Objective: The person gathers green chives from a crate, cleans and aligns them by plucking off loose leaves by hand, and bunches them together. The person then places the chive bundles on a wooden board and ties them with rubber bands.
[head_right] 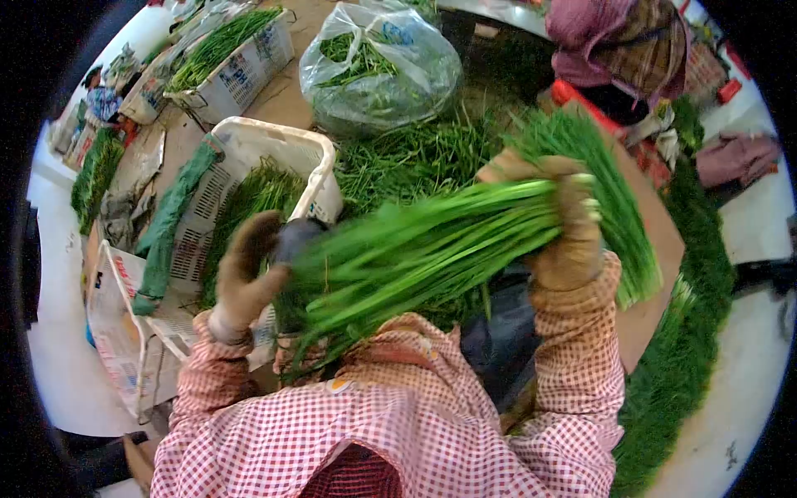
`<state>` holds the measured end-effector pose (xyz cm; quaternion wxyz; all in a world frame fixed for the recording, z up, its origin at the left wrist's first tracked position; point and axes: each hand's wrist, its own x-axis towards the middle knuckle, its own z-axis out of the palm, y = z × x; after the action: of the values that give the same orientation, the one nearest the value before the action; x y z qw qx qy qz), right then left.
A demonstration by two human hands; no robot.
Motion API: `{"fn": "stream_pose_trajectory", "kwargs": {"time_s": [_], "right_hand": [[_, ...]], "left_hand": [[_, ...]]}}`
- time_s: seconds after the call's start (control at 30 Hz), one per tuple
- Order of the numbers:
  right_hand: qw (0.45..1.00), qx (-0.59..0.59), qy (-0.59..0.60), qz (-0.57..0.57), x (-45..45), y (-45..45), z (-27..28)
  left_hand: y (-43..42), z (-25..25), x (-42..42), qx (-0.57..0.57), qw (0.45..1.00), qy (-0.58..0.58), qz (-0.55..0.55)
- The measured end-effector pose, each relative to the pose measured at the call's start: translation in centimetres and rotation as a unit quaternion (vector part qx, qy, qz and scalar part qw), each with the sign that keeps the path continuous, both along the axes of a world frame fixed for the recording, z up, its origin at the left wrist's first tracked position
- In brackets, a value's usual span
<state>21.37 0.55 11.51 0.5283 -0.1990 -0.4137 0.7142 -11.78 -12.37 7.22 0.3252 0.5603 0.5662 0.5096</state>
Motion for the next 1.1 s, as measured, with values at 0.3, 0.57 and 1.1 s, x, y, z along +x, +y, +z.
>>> {"fn": "stream_pose_trajectory", "kwargs": {"time_s": [0.3,0.57,1.1], "right_hand": [[0.952,0.109,-0.282,-0.057,-4.9,7.1,-1.4],[0.631,0.343,-0.689,-0.092,-1.1,9.7,-5.7],[0.951,-0.062,0.251,-0.168,-7.5,-5.6,-8.7]], "left_hand": [[-0.9,3.0,4.2,0.160,0.967,0.029,-0.195],[0.9,1.8,13.0,0.003,0.817,0.088,-0.569],[7.5,-5.4,15.4,-0.007,0.653,-0.719,-0.237]]}}
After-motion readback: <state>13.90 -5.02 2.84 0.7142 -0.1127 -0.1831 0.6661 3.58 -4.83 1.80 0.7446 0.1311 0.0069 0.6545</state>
